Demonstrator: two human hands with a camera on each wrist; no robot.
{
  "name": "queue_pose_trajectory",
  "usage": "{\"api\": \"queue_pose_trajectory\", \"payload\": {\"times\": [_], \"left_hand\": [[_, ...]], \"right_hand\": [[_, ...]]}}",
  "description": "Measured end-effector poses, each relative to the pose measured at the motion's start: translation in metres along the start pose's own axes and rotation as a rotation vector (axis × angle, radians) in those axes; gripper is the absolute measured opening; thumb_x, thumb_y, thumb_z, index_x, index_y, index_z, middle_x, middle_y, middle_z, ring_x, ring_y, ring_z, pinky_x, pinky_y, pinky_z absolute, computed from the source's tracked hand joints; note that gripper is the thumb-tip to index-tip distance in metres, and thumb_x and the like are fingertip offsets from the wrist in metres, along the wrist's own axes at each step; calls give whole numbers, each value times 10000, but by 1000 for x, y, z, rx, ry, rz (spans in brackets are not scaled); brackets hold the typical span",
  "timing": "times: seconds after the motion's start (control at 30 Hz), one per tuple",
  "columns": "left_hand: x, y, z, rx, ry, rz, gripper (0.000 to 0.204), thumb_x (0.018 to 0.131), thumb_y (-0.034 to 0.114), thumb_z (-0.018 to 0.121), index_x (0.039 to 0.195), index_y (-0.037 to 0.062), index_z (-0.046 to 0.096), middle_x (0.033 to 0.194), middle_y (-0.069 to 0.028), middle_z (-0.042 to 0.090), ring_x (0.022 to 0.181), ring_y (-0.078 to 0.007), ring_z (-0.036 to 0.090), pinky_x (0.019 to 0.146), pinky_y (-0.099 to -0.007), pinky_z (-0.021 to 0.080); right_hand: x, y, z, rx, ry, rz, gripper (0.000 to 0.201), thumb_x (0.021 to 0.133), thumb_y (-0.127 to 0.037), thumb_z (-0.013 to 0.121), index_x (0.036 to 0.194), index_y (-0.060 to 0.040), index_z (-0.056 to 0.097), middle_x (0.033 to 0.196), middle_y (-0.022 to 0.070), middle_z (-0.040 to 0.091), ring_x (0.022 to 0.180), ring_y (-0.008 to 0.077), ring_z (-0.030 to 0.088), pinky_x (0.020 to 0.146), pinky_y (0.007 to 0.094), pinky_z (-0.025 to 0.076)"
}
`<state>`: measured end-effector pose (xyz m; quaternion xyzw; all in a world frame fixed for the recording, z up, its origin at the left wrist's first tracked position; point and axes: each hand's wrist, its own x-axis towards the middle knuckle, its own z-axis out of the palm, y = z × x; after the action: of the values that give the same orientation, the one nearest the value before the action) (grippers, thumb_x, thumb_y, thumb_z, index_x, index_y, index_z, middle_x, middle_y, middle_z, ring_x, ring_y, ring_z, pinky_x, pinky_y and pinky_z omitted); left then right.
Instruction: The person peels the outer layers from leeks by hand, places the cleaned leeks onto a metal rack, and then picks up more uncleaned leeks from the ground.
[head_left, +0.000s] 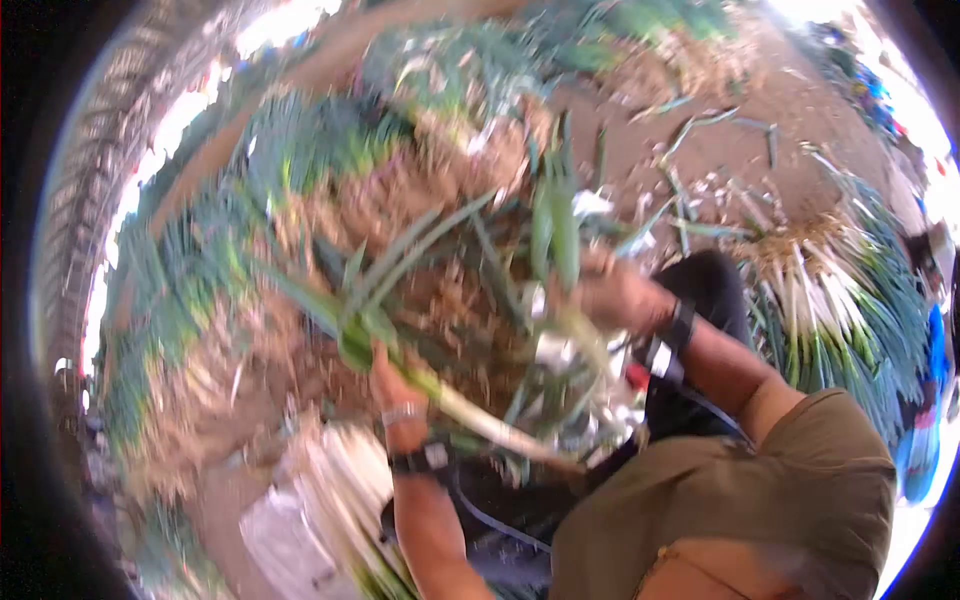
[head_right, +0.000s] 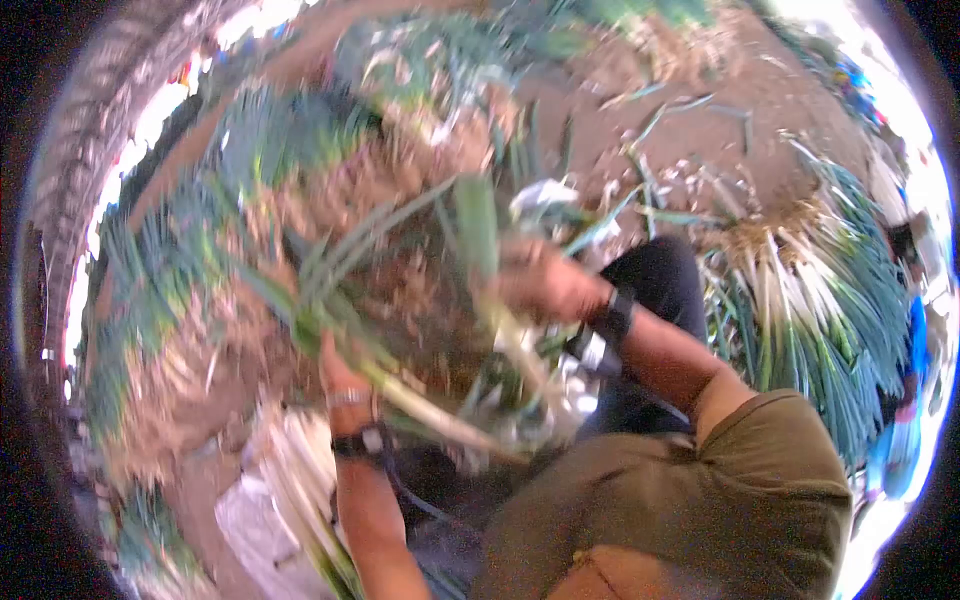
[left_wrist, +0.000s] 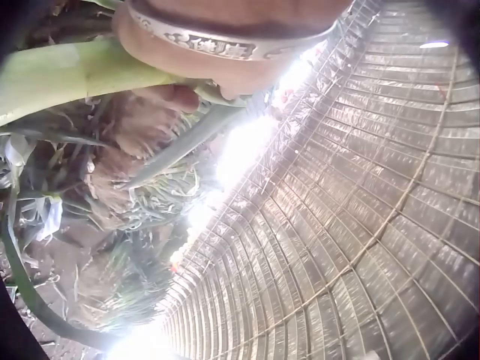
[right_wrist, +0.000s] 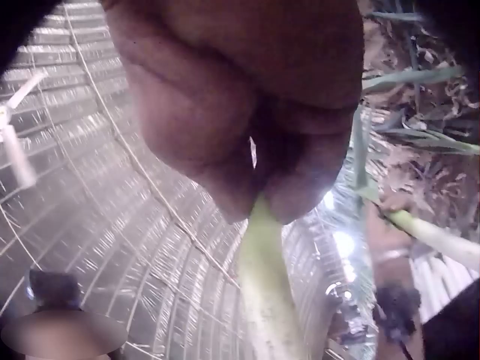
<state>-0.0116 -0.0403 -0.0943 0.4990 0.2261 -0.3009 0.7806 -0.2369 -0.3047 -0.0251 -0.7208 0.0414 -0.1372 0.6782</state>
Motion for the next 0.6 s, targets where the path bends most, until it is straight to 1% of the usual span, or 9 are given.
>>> {"api": "queue_pose_trajectory", "payload": {"times": [0.03,0.1,0.13,0.2,0.27,0.3,0.4,0.5,0.6], "left_hand": [[15,-6,-8,-39,-64,104,267,879,403,619,904,148,546,661,-13,516,535,-148,490,492,-300,431],[1,3,1,-94,-141,103,269,887,400,613,899,142,537,716,-37,570,567,-156,519,501,-302,432],[0,4,5,-125,-170,126,271,890,398,611,904,138,536,745,-43,586,577,-158,528,502,-306,431],[-4,11,6,-149,-170,134,269,892,387,611,929,133,530,759,-54,587,598,-170,541,519,-325,443],[-4,15,10,-172,-148,168,263,893,378,613,939,135,524,756,-62,584,605,-175,545,526,-331,447],[-4,16,11,-153,-145,227,261,895,367,613,949,130,519,761,-60,586,612,-172,550,535,-330,447],[-4,21,15,-171,-152,244,252,901,348,609,960,122,514,760,-59,588,613,-170,553,538,-329,446],[-13,25,20,-193,-166,295,261,883,332,636,979,119,518,779,-46,574,642,-164,555,566,-321,447],[-20,26,20,-208,-162,379,316,826,305,703,1015,124,525,814,-18,527,708,-149,528,631,-305,433]], "right_hand": [[12,-4,-7,-248,-79,-185,306,836,-110,656,1129,-37,606,1000,80,658,919,169,616,810,303,504],[44,38,-11,-619,34,50,347,824,-90,644,1160,-32,581,1060,136,633,976,185,607,825,313,497],[45,59,1,-599,0,58,347,824,-90,644,1160,-32,581,1060,136,633,976,185,607,825,313,497],[49,88,19,-912,186,-119,361,824,-86,629,1176,-35,569,1040,124,638,957,176,612,829,308,492],[45,67,60,-501,-101,125,337,821,-105,650,1141,-25,581,976,98,660,906,169,633,803,294,501],[45,89,73,-605,-269,-126,336,822,-118,666,1135,-29,582,1004,103,655,926,179,636,785,301,511],[39,65,127,-390,-302,-162,409,794,-169,715,1147,-39,555,984,135,622,897,250,638,772,342,515],[43,68,155,-529,-164,-212,423,768,-162,704,1126,-59,504,966,148,578,878,342,600,721,393,498],[46,71,167,-581,-39,-292,409,756,-142,700,1099,-61,492,977,132,556,868,341,583,720,406,497]]}}
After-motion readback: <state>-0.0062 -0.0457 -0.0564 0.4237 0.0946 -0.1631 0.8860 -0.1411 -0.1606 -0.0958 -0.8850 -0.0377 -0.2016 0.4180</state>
